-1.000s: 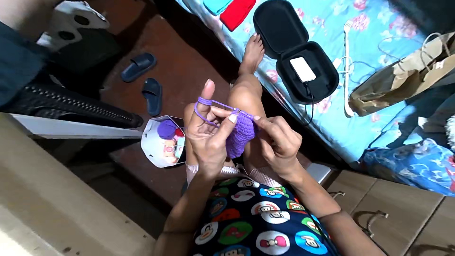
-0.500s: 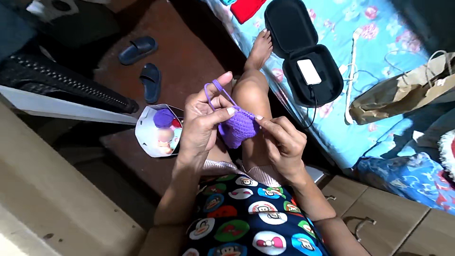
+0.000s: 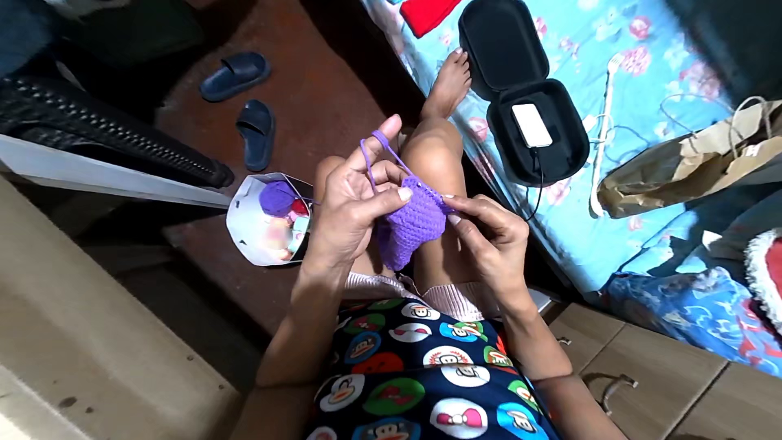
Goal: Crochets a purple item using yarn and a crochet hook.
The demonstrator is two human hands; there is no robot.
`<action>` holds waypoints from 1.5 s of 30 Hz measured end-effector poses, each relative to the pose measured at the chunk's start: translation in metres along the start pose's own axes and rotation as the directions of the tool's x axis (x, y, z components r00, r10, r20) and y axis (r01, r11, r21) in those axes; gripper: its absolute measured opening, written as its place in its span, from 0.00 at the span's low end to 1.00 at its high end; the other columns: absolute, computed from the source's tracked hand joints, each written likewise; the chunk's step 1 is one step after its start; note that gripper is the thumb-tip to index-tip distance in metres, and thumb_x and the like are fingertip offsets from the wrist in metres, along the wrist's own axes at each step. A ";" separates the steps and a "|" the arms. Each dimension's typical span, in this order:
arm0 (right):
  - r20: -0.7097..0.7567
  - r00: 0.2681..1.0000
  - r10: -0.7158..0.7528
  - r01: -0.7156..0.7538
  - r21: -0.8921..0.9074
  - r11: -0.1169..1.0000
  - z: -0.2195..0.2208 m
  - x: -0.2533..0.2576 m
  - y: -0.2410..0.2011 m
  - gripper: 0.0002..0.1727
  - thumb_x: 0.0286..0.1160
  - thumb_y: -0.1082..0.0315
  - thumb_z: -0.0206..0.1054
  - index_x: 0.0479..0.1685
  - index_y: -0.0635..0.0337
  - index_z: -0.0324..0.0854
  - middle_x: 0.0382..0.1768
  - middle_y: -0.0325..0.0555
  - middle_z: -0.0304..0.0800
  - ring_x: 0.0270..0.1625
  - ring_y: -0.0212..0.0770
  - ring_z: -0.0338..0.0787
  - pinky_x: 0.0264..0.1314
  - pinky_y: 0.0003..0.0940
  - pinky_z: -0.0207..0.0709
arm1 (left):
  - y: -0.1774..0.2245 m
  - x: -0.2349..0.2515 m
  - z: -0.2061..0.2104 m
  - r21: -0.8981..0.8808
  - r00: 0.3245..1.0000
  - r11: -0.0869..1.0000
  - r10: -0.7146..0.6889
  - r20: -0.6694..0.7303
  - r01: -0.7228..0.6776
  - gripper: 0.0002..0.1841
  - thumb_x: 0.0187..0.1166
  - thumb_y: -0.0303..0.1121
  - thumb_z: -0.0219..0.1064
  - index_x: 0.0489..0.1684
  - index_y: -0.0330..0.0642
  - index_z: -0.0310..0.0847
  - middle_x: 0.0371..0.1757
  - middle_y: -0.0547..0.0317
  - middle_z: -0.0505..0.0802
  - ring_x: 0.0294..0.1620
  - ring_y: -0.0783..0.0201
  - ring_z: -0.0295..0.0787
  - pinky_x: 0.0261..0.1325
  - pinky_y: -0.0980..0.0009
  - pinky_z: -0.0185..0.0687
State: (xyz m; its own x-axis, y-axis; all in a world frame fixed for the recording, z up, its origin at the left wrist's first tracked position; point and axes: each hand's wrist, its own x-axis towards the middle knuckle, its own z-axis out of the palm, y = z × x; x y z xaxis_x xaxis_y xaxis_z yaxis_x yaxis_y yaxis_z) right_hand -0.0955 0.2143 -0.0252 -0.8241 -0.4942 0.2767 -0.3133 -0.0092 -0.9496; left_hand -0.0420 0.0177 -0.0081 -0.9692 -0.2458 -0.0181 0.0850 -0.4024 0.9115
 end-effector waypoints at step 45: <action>-0.013 0.916 -0.402 0.351 -0.460 0.816 0.008 0.000 0.002 0.12 0.73 0.72 0.69 0.49 0.70 0.92 0.31 0.51 0.87 0.33 0.37 0.86 0.35 0.26 0.80 | -0.003 -0.001 0.006 -0.054 0.991 0.993 0.096 -0.098 -0.102 0.27 0.70 0.12 0.60 0.71 0.37 0.80 0.33 0.67 0.94 0.34 0.73 0.90 0.45 0.76 0.89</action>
State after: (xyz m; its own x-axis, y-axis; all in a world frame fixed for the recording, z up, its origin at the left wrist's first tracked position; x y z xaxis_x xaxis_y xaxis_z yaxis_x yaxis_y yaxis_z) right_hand -0.0925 0.2078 -0.0287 -0.6350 -0.4372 0.6368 -0.7619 0.2185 -0.6097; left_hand -0.0424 0.0245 -0.0088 -0.9292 -0.3684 0.0296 0.1957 -0.4225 0.8850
